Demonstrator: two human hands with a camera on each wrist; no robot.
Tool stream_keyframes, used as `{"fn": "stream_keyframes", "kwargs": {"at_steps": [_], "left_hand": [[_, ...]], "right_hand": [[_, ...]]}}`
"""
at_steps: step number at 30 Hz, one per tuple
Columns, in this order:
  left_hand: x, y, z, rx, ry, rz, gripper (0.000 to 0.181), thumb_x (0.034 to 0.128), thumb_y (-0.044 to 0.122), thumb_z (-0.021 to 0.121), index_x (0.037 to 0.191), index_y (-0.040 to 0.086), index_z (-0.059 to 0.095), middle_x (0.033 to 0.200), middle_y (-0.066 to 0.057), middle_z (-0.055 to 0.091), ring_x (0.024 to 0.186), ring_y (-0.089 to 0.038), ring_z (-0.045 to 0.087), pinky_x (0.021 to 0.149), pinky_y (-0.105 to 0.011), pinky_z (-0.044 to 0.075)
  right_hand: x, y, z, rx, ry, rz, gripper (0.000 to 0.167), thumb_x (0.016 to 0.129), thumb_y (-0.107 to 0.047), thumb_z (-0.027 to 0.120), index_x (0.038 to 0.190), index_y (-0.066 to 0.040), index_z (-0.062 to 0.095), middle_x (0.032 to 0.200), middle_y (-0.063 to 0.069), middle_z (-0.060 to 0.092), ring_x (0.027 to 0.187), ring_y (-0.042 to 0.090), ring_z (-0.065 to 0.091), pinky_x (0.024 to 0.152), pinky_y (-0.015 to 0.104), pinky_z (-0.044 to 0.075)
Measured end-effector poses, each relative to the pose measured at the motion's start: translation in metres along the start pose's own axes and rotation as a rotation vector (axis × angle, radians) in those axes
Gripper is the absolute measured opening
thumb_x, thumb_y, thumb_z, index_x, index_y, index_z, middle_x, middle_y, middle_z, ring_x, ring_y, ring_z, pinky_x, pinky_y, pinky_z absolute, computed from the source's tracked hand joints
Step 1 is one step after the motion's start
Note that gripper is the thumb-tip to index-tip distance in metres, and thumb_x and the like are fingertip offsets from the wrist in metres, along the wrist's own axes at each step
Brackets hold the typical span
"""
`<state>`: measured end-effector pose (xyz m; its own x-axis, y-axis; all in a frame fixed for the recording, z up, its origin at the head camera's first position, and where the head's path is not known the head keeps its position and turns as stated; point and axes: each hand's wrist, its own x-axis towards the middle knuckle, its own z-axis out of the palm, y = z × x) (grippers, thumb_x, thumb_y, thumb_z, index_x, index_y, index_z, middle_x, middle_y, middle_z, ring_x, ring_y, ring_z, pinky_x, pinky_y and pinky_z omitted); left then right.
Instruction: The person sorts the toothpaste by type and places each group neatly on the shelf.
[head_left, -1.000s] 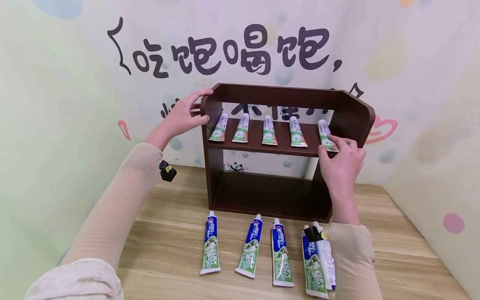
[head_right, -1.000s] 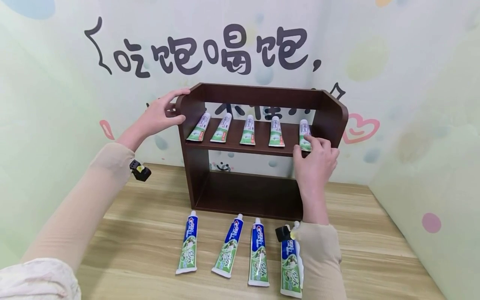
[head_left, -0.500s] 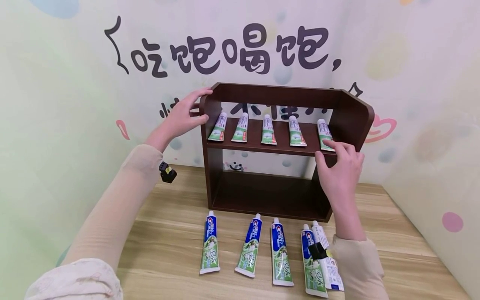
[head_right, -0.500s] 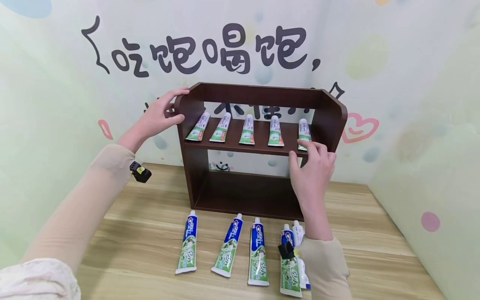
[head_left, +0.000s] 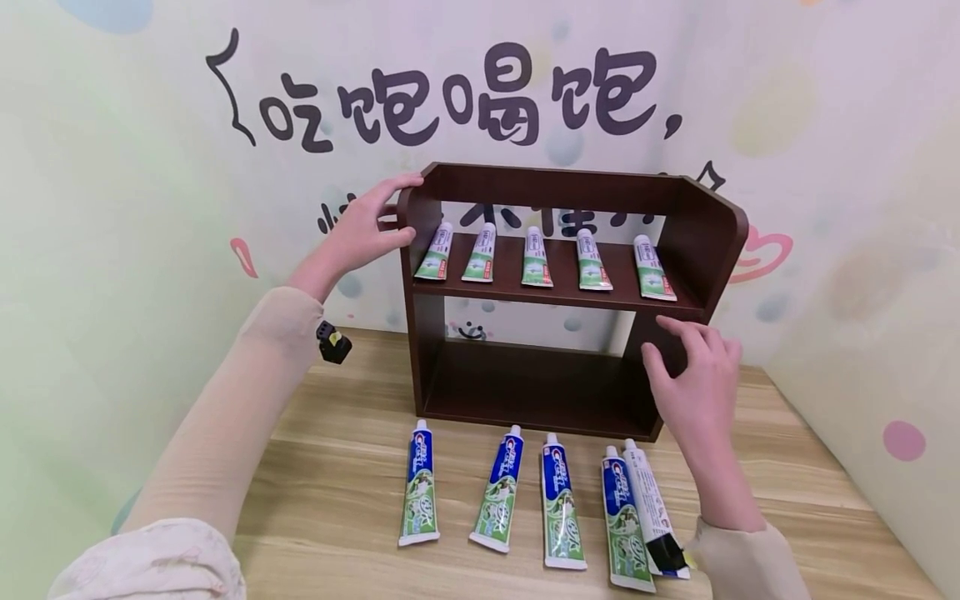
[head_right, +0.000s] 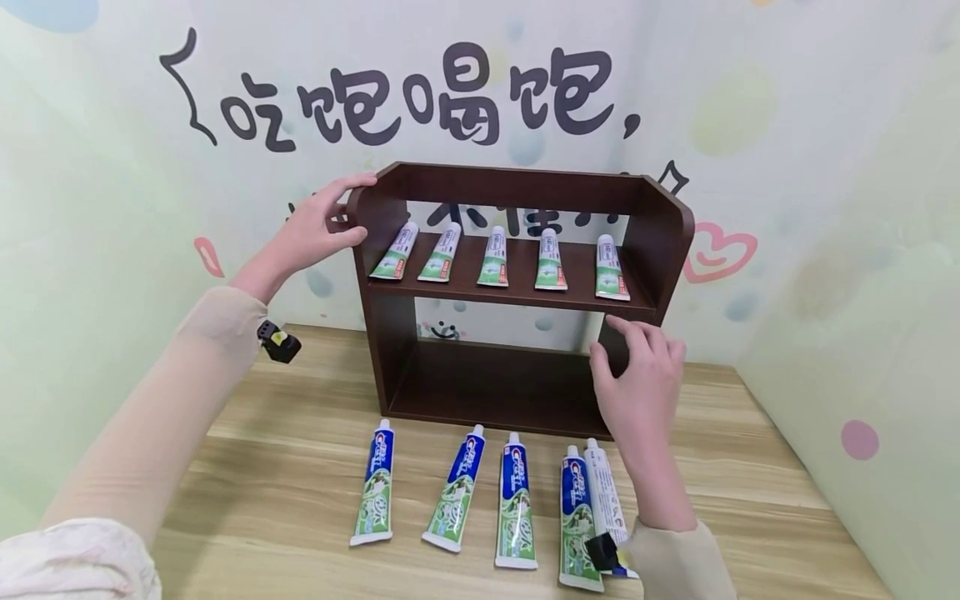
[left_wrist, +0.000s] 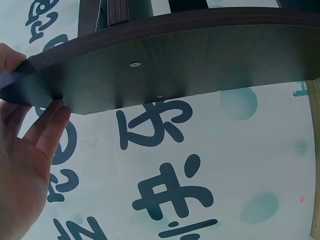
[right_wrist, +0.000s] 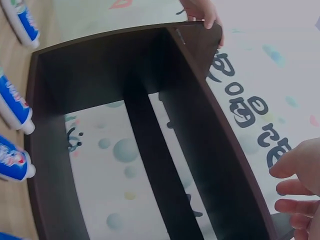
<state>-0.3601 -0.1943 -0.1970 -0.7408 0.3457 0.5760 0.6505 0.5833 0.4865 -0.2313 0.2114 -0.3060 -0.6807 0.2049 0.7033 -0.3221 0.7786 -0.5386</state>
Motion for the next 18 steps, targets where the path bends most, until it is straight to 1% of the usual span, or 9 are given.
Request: {"fn": "stream_keyframes", "kwargs": {"at_steps": [5, 13, 18], "left_hand": [[-0.001, 0.0, 0.0, 0.0, -0.002, -0.007, 0.062, 0.0916, 0.008, 0.06, 0.149, 0.018, 0.041, 0.159, 0.001, 0.037, 0.133, -0.033, 0.052, 0.108, -0.047, 0.05], [-0.002, 0.001, 0.0, -0.009, 0.002, 0.0, 0.063, 0.0909, 0.007, 0.061, 0.149, 0.018, 0.041, 0.16, 0.002, 0.036, 0.134, -0.033, 0.052, 0.108, -0.046, 0.05], [-0.002, 0.001, 0.001, -0.021, 0.006, 0.003, 0.062, 0.0906, 0.009, 0.061, 0.149, 0.019, 0.041, 0.16, 0.003, 0.036, 0.134, -0.032, 0.052, 0.108, -0.045, 0.051]], "right_hand": [[-0.01, 0.007, -0.001, -0.018, -0.013, -0.048, 0.037, 0.089, -0.012, 0.068, 0.125, -0.005, 0.066, 0.121, 0.025, 0.061, 0.107, 0.04, 0.042, 0.084, 0.047, 0.031], [-0.026, 0.021, 0.0, -0.035, -0.036, -0.108, 0.039, 0.086, -0.008, 0.072, 0.124, -0.002, 0.065, 0.116, 0.025, 0.062, 0.101, 0.039, 0.042, 0.081, 0.045, 0.028], [-0.036, 0.026, -0.001, -0.058, -0.083, -0.098, 0.042, 0.086, -0.009, 0.072, 0.126, -0.003, 0.063, 0.118, 0.026, 0.061, 0.1, 0.039, 0.042, 0.08, 0.044, 0.027]]}}
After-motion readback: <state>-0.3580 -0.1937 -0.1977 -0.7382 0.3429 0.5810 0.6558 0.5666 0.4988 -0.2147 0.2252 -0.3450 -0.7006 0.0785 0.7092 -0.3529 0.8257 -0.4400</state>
